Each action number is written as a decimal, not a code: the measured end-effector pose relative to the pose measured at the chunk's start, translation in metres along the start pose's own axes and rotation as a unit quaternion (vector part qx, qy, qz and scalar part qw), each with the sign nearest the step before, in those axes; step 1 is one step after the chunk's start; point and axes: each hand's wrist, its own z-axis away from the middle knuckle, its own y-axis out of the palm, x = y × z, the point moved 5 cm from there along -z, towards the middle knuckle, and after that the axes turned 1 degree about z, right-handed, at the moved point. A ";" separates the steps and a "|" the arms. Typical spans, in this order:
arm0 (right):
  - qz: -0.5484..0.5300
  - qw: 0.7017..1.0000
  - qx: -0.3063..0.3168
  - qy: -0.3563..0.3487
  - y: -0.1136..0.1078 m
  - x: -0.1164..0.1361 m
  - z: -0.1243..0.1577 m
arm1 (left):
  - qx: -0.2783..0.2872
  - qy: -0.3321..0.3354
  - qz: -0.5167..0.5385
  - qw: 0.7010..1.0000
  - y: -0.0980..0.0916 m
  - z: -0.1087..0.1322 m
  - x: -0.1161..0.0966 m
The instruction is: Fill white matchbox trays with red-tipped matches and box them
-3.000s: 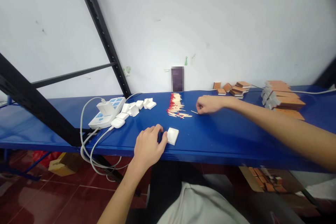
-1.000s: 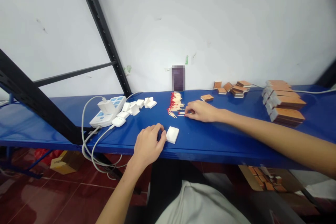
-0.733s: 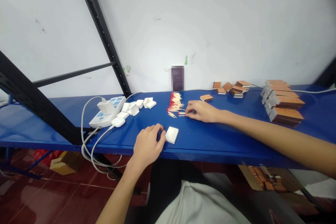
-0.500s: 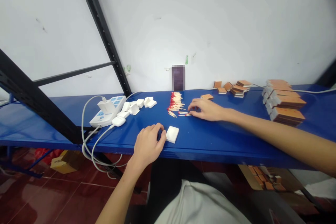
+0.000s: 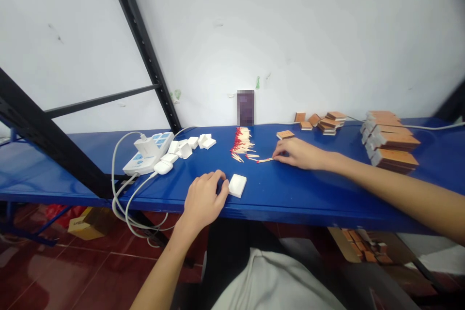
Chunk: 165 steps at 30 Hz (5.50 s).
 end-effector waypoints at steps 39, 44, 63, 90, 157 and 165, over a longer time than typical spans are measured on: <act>-0.051 0.998 -0.006 -0.035 0.007 0.044 -0.014 | 0.000 0.003 -0.011 1.000 0.000 0.001 -0.001; -0.010 0.998 -0.042 -0.041 0.013 0.041 -0.042 | 0.002 0.005 -0.011 1.000 -0.001 0.000 -0.002; -0.018 0.998 -0.030 -0.058 0.015 0.038 -0.042 | -0.003 0.008 -0.016 1.000 0.000 0.001 -0.001; 0.017 0.995 -0.020 -0.097 0.029 0.097 -0.051 | -0.007 0.014 -0.010 1.000 0.001 0.002 -0.001; -0.070 0.994 -0.077 0.045 0.030 0.068 -0.048 | -0.007 0.106 -0.069 0.992 0.008 0.010 -0.015; -0.050 0.997 -0.052 0.039 0.029 0.073 -0.044 | -0.017 0.107 -0.067 0.992 0.009 0.011 -0.013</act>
